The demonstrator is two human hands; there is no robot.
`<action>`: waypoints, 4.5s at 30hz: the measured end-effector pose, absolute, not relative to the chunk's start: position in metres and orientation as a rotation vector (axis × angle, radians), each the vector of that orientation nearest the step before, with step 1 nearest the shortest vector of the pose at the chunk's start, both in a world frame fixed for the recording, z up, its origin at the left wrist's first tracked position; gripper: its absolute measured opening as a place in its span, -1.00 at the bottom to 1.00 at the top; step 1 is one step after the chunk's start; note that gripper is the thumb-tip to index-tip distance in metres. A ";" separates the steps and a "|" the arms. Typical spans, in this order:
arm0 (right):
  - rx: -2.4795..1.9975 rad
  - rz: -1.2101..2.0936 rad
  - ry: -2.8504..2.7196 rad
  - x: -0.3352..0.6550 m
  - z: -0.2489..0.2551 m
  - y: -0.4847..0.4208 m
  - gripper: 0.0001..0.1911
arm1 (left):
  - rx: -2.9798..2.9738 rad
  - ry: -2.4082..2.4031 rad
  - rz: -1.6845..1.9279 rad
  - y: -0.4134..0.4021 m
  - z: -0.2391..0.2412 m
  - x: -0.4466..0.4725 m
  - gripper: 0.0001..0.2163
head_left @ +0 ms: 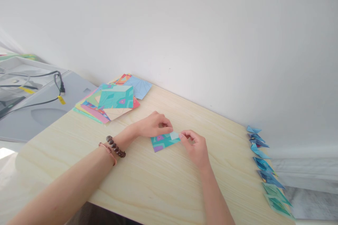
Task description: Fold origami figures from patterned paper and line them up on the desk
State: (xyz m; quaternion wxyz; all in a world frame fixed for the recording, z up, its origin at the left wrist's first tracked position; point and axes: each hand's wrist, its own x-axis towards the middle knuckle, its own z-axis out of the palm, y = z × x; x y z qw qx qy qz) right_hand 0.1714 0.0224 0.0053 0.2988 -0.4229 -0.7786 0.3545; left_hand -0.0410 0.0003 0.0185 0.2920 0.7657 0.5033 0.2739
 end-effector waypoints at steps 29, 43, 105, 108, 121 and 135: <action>-1.100 0.619 -2.131 0.174 0.004 0.026 -0.77 | 1.759 1.313 0.837 0.006 0.005 -0.043 -0.83; -0.892 0.189 -2.252 0.157 -0.003 0.018 -0.74 | 0.986 1.212 1.226 0.009 0.004 -0.037 -0.73; -1.115 0.508 -2.259 0.163 -0.012 0.037 -0.78 | 2.460 1.691 0.640 0.000 -0.004 -0.022 -0.73; -1.174 0.473 -2.210 0.158 -0.014 0.038 -0.79 | 2.479 1.653 0.627 0.002 -0.003 -0.022 -0.75; -1.364 0.347 -2.098 0.148 -0.018 0.034 -0.78 | 2.380 1.748 0.758 0.005 -0.005 -0.023 -0.85; -1.376 0.300 -2.104 0.151 -0.018 0.031 -0.78 | 2.435 1.889 0.552 0.003 -0.008 -0.017 -0.86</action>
